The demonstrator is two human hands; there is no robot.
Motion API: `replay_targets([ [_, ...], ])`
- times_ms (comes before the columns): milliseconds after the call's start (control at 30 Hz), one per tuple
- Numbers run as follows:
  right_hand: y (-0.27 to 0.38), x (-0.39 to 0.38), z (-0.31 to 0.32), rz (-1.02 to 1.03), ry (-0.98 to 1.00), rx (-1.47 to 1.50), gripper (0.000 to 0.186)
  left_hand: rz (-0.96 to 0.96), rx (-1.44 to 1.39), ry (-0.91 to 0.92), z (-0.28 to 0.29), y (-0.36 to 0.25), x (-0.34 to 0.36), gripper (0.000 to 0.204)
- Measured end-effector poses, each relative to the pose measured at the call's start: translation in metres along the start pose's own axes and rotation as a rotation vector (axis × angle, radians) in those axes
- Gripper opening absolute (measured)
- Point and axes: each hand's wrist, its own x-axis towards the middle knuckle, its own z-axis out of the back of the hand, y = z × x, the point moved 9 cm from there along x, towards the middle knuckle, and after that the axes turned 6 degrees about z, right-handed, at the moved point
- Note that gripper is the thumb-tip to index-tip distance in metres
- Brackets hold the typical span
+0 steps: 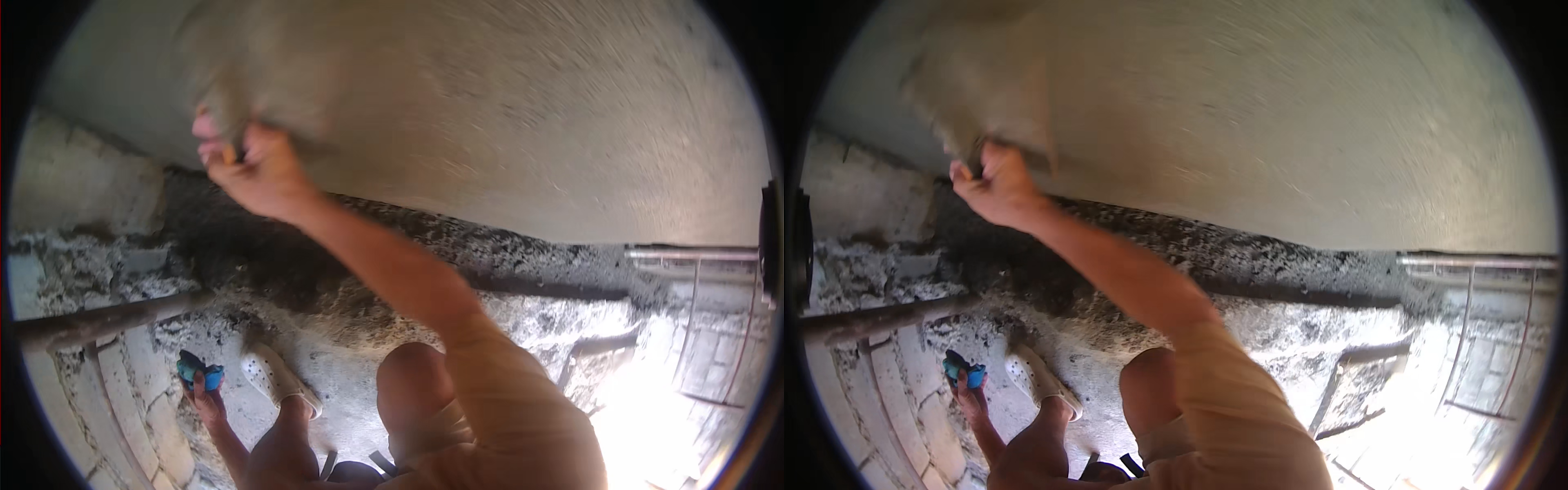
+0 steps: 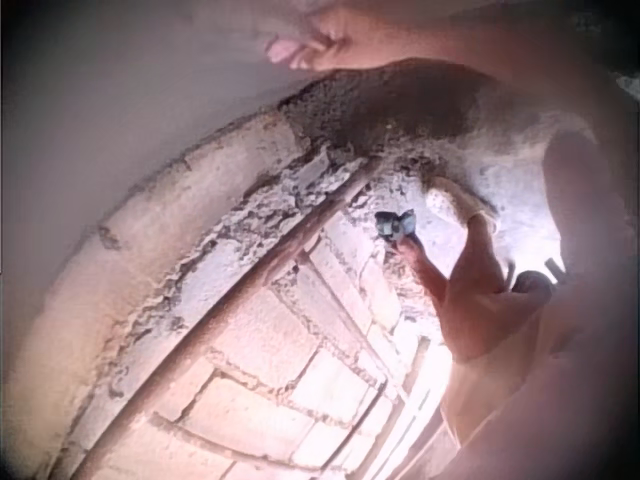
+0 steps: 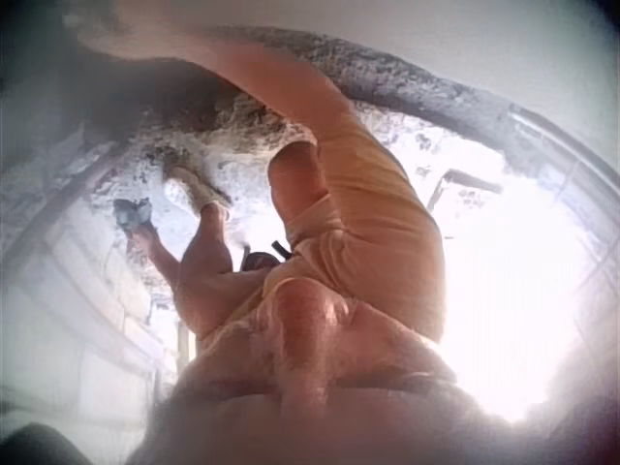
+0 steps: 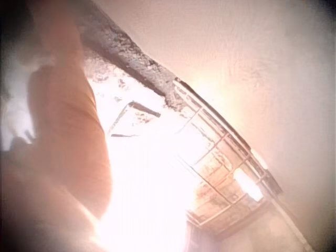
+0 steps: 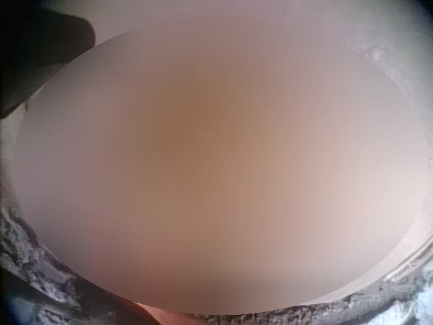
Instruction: The person smooths plaster across a wall using a trowel while holding a sponge.
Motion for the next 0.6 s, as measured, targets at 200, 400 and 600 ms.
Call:
replay_targets([
  [200,-0.099,-0.167,0.257,-0.630,0.178,-0.441,0.044,-0.037,0.093,0.033,0.016,-0.013,-0.011,0.053],
  [400,0.180,-0.102,0.259,-0.640,0.074,-0.882,0.036,-0.059,0.039,-0.154,0.040,-0.026,-0.034,0.057],
  [600,0.107,-0.007,0.048,-0.473,0.292,-0.551,0.022,-0.030,0.089,-0.174,0.054,-0.015,-0.015,0.062],
])
